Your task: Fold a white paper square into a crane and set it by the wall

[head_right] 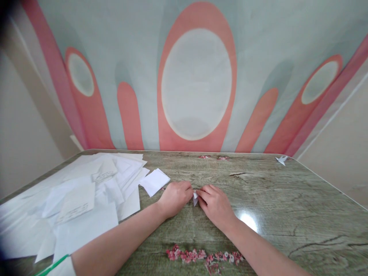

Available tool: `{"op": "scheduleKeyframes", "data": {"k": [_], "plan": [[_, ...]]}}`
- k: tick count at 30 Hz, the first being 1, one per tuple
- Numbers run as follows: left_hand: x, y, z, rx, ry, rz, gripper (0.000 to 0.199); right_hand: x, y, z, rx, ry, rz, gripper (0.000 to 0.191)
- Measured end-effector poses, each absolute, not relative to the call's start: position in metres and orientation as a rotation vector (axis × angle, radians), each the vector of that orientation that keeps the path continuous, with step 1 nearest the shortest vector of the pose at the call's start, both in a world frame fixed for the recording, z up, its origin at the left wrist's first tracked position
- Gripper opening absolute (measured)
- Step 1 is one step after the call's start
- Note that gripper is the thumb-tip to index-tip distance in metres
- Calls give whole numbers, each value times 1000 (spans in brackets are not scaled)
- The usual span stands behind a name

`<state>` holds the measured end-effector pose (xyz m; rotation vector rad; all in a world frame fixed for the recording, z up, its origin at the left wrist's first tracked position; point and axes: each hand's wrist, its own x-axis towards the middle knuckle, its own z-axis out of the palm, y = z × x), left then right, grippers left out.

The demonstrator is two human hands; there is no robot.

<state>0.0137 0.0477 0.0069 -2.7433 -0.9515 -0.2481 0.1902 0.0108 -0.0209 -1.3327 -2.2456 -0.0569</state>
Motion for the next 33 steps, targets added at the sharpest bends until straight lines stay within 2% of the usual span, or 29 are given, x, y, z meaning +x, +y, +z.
{"op": "scheduleKeyframes", "data": {"k": [15, 23, 33], "plan": [[10, 44, 10, -2785, -740, -229, 12, 189, 6, -17, -1322, -2345, -203, 14], [13, 44, 12, -2815, -747, -180, 11, 191, 2, -17, -1303, -2354, -132, 28], [14, 37, 18, -2820, -787, -103, 11, 191, 0, -16, -1326, -2356, -80, 28]]}}
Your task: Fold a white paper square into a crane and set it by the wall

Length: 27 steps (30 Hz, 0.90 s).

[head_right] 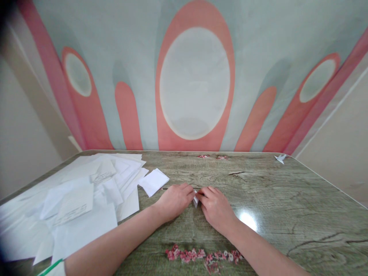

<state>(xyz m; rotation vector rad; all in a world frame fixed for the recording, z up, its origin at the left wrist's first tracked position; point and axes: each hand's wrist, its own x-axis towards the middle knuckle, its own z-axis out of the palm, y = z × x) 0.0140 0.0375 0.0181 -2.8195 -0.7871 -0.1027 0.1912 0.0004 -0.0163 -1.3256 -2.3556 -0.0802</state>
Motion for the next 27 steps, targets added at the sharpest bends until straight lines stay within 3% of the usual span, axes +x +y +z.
{"op": "scheduleKeyframes", "data": {"k": [16, 27], "plan": [[5, 38, 13, -2869, -852, -153, 16, 190, 1, -20, -1307, -2333, -96, 26], [-3, 49, 5, -3012, -923, -399, 28, 188, -4, -13, -1297, -2431, -178, 26]]}}
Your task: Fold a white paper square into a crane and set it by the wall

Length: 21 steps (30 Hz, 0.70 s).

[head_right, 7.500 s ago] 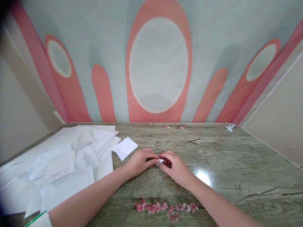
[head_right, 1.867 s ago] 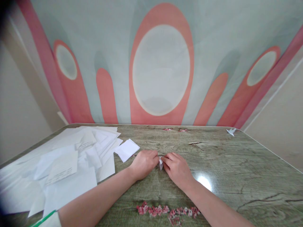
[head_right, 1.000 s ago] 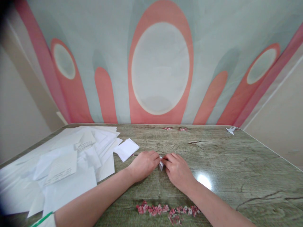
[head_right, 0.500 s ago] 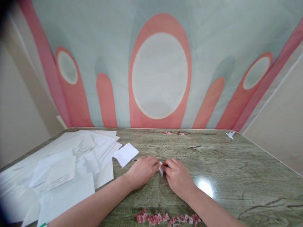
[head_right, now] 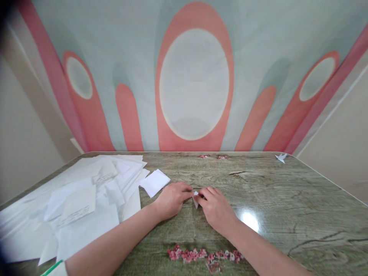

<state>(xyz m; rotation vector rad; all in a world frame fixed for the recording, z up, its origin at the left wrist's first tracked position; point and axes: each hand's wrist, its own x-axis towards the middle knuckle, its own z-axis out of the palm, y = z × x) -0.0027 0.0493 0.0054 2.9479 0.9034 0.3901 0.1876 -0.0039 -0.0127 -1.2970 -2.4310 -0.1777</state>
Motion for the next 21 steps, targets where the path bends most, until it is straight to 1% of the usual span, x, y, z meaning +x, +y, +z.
{"op": "scheduleKeyframes", "data": {"k": [3, 6, 12, 18, 21], "plan": [[-3, 51, 5, 2932, 916, 397, 27, 187, -3, -12, -1288, -2459, -181, 24], [-4, 50, 6, 2934, 928, 391, 25, 187, -2, -10, -1271, -2502, -199, 27], [-5, 49, 3, 2924, 870, 423, 35, 185, -5, -3, -1276, -2576, -253, 29], [-5, 50, 5, 2914, 895, 405, 33, 187, -7, -5, -1304, -2659, -385, 27], [-7, 49, 11, 2942, 888, 345, 37, 189, -10, -8, -1317, -2672, -416, 33]]}}
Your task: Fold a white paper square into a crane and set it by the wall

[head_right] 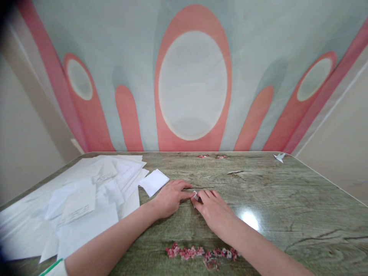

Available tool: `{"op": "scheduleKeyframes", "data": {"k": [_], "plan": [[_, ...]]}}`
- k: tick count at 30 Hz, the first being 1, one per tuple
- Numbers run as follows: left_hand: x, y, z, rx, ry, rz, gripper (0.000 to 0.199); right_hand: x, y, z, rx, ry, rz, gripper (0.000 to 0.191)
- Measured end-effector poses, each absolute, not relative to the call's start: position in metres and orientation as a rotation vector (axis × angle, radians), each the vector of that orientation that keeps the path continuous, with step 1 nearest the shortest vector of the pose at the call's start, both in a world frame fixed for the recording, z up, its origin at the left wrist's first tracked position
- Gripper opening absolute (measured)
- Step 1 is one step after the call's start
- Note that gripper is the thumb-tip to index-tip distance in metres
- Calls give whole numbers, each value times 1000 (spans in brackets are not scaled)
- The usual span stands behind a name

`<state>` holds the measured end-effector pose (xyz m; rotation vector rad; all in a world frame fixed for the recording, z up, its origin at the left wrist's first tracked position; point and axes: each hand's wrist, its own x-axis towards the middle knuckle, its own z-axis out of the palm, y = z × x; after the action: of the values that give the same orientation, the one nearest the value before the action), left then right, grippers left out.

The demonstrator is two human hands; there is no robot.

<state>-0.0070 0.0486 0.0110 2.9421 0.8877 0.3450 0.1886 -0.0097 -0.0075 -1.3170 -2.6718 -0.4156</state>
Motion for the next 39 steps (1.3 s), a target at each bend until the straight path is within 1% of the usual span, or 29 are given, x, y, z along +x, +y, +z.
{"op": "scheduleKeyframes", "data": {"k": [5, 10, 13, 16, 18, 22, 24, 27, 30, 33, 39], "plan": [[-10, 47, 16, 2956, 915, 286, 44, 187, -18, -11, -1373, -2636, -442, 42], [-11, 49, 11, 2925, 921, 296, 44, 183, -26, -6, -1424, -2623, -382, 41], [-11, 49, 9, 2893, 913, 339, 42, 187, -27, 8, -1423, -2666, -227, 40], [-11, 49, 9, 2880, 891, 366, 42, 195, -21, 21, -1249, -2705, 62, 41], [-10, 48, 10, 2885, 869, 379, 40, 201, -13, 22, -1307, -2564, 140, 42], [-5, 43, 12, 2897, 847, 417, 35, 204, 3, 2, -1477, -2202, 255, 23], [-2, 40, 11, 2889, 864, 456, 29, 203, 9, -9, -1503, -2076, 309, 16], [4, 37, 9, 2847, 914, 519, 25, 198, 13, -17, -1540, -1998, 372, 17], [6, 38, 4, 2762, 970, 582, 23, 193, 13, -17, -1569, -1989, 352, 19], [5, 41, -2, 2642, 1040, 672, 27, 190, 12, -15, -1593, -1985, 328, 16], [6, 45, -9, 2457, 1103, 776, 19, 187, 10, -16, -1597, -1934, 366, 15]]}}
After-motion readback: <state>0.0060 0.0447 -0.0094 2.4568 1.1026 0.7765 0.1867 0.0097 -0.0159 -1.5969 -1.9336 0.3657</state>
